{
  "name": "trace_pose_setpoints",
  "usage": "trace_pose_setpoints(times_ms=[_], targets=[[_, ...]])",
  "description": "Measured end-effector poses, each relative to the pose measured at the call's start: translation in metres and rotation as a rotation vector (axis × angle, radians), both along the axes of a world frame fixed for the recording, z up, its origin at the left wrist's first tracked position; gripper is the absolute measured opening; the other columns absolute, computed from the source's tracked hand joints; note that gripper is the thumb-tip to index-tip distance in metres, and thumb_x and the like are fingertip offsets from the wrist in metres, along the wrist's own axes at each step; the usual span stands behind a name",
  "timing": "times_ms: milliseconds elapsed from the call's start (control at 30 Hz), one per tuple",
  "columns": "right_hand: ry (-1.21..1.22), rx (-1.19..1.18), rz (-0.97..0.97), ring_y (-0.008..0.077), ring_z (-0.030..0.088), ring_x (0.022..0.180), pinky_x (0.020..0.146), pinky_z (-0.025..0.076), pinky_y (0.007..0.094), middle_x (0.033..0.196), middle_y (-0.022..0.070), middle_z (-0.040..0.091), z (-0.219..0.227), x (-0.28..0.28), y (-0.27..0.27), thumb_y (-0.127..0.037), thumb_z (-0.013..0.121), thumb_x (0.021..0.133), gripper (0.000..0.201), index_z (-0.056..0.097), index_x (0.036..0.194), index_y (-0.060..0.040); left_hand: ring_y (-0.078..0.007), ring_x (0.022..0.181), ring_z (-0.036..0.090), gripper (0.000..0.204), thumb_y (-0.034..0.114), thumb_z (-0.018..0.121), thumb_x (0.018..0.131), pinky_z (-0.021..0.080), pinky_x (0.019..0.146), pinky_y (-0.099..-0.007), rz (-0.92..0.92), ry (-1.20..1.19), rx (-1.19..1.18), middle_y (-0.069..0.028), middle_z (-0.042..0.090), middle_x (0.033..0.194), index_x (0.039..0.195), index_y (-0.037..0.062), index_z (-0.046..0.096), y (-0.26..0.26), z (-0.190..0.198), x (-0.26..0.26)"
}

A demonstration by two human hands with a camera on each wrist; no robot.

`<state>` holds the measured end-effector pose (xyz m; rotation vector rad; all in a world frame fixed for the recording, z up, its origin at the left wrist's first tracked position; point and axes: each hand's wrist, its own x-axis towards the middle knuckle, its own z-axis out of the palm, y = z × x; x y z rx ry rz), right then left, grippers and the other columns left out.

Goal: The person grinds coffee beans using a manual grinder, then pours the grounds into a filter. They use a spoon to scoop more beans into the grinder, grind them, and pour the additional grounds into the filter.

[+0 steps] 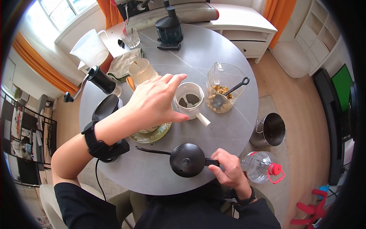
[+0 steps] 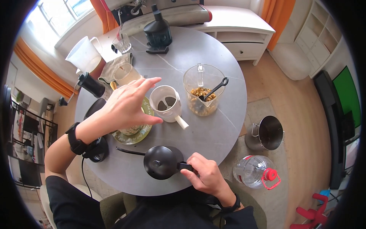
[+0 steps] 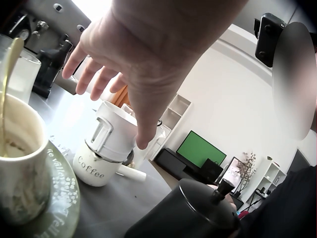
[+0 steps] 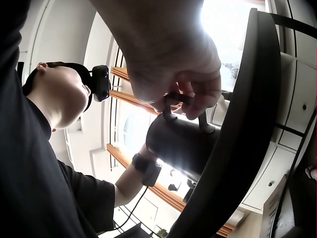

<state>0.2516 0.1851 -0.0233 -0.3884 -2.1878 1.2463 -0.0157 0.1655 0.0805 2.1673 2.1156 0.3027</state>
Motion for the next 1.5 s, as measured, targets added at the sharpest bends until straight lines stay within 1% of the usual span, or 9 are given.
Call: trace_pose_setpoints(times_ms=[367, 533, 600, 700, 800, 1000, 1067, 1300, 1500], targets=[[-0.053, 0.037, 0.007, 0.0193, 0.053, 0.053, 0.051, 0.044, 0.03, 0.087, 0.011, 0.056, -0.003, -0.005, -0.005, -0.014, 0.071, 0.083, 0.022, 0.055, 0.084, 0.0012, -0.0355, 0.098, 0.06, 0.084, 0.038, 0.08, 0.065, 0.048, 0.082, -0.0423, -0.035, -0.052, 0.001, -0.0193, 0.06, 0.109, 0.134, 0.0074, 0.042, 0.014, -0.011, 0.0], [-0.093, 0.012, -0.054, 0.0152, 0.06, 0.056, 0.054, 0.049, 0.0272, 0.097, 0.0127, 0.061, 0.009, 0.002, 0.014, -0.018, 0.069, 0.084, 0.023, 0.059, 0.097, -0.0013, -0.0357, 0.101, 0.06, 0.082, 0.039, 0.079, 0.066, 0.049, 0.084, -0.0419, -0.024, -0.085, 0.005, -0.0195, 0.061, 0.112, 0.134, 0.009, 0.043, 0.016, -0.01, -0.001], [-0.198, -0.095, -0.207, 0.0143, 0.061, 0.057, 0.055, 0.049, 0.0264, 0.095, 0.0127, 0.062, 0.016, -0.005, 0.026, -0.017, 0.066, 0.087, 0.028, 0.06, 0.108, 0.0012, -0.0351, 0.103, 0.06, 0.081, 0.04, 0.079, 0.067, 0.049, 0.086, -0.0411, -0.011, -0.106, 0.021, -0.0193, 0.061, 0.114, 0.134, 0.0097, 0.043, 0.017, -0.01, -0.003], [-0.243, -0.371, -0.182, 0.0128, 0.061, 0.057, 0.053, 0.05, 0.0256, 0.092, 0.0117, 0.064, 0.012, -0.028, 0.048, -0.019, 0.059, 0.092, 0.034, 0.058, 0.116, 0.005, -0.0342, 0.106, 0.06, 0.08, 0.04, 0.078, 0.068, 0.049, 0.088, -0.0405, -0.014, -0.143, 0.091, -0.0195, 0.061, 0.115, 0.134, 0.0107, 0.044, 0.017, -0.009, -0.005], [-0.334, -0.622, -0.074, 0.0092, 0.06, 0.056, 0.049, 0.05, 0.0221, 0.088, 0.0096, 0.065, 0.006, -0.048, 0.063, -0.021, 0.051, 0.098, 0.035, 0.057, 0.118, 0.0071, -0.0335, 0.108, 0.06, 0.079, 0.041, 0.078, 0.068, 0.05, 0.088, -0.0405, -0.01, -0.146, 0.159, -0.0196, 0.062, 0.115, 0.133, 0.0122, 0.044, 0.015, -0.01, -0.004], [-0.43, -0.929, -0.027, 0.0068, 0.06, 0.058, 0.048, 0.049, 0.0193, 0.084, 0.0083, 0.065, 0.008, -0.064, 0.076, -0.029, 0.055, 0.097, 0.034, 0.06, 0.107, 0.0037, -0.0337, 0.107, 0.061, 0.08, 0.043, 0.079, 0.068, 0.05, 0.087, -0.0403, -0.005, -0.136, 0.104, -0.02, 0.062, 0.115, 0.134, 0.0149, 0.044, 0.014, -0.008, -0.007], [-0.439, -1.039, 0.03, 0.0063, 0.06, 0.061, 0.049, 0.048, 0.0187, 0.084, 0.0078, 0.065, 0.009, -0.066, 0.08, -0.028, 0.056, 0.096, 0.033, 0.06, 0.108, 0.003, -0.0335, 0.106, 0.06, 0.08, 0.045, 0.076, 0.068, 0.05, 0.087, -0.0406, -0.002, -0.143, 0.098, -0.0188, 0.063, 0.113, 0.133, 0.0111, 0.044, 0.015, -0.005, -0.008], [-0.445, -0.968, 0.033, 0.004, 0.058, 0.062, 0.047, 0.043, 0.0159, 0.082, 0.0065, 0.066, 0.024, -0.078, 0.072, -0.028, 0.058, 0.095, 0.031, 0.062, 0.103, 0.0016, -0.0342, 0.106, 0.061, 0.082, 0.046, 0.079, 0.068, 0.05, 0.087, -0.0405, 0.058, -0.18, 0.086, -0.0194, 0.062, 0.113, 0.136, 0.0165, 0.042, -0.001, 0.016, -0.012], [-0.528, -0.61, 0.024, 0.0035, 0.058, 0.061, 0.046, 0.038, 0.017, 0.079, 0.0052, 0.068, 0.069, -0.109, 0.067, -0.027, 0.059, 0.093, 0.028, 0.066, 0.097, -0.0002, -0.0307, 0.105, 0.061, 0.081, 0.044, 0.081, 0.069, 0.05, 0.087, -0.0408, 0.142, -0.175, 0.253, -0.0193, 0.063, 0.11, 0.135, 0.0146, 0.045, -0.033, 0.027, -0.045]])
